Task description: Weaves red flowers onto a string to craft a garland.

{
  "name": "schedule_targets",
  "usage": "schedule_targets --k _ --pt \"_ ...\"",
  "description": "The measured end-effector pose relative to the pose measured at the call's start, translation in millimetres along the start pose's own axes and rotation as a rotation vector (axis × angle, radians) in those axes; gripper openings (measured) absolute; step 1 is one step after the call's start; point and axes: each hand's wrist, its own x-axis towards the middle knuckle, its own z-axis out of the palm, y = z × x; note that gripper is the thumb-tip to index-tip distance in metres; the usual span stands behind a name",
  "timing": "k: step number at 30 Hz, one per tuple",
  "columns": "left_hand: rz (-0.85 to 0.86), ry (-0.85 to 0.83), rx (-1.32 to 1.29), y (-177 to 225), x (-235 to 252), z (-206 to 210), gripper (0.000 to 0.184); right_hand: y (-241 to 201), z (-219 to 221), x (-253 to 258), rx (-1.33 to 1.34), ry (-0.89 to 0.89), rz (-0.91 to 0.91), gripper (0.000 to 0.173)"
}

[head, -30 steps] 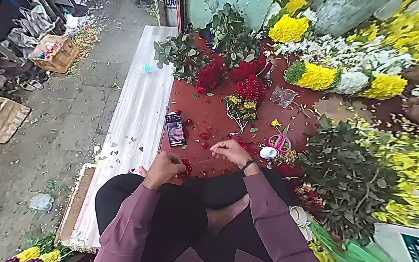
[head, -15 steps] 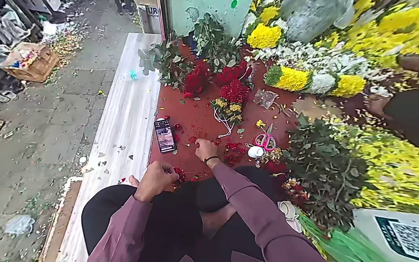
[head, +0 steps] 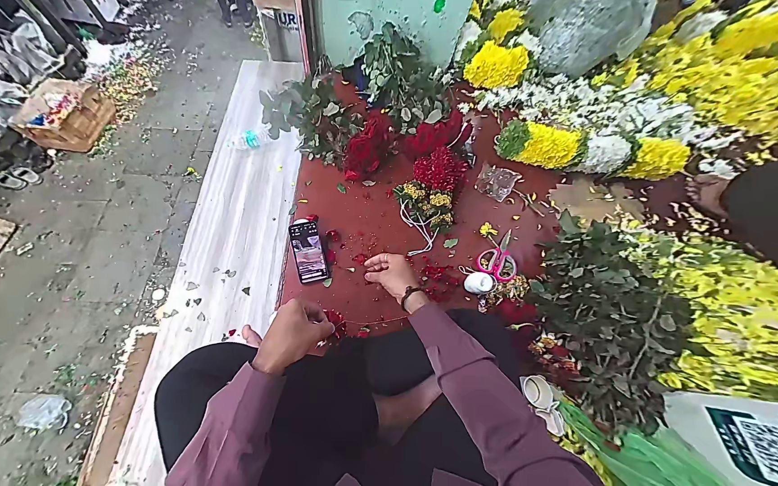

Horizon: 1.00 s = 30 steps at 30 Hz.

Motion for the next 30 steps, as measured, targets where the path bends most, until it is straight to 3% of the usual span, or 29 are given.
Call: schedule_targets --k 3,10,21,27,30 --pt "-0.002 -0.009 -0.007 0 0 1 0.016 -14 -7 -30 0.280 -0.028 -0.111 0.019" --pt "-0.027 -0.014 0.009 3 -1 2 0.015 -13 -11 -59 0.533 -0.143 -0.144 0.019" --pt "-0.033 -0.032 0.029 1 3 5 0.017 -14 -9 -58 0.546 -0.163 -0.188 0.017" --pt "-0.023 -0.013 0.025 0 3 4 0.016 -13 -8 -60 0.431 -0.123 -0.362 0.035" --pt "-0.026 -0.003 0.021 0 3 4 0.016 -14 -4 -61 0.292 -0.034 -0.430 0.023"
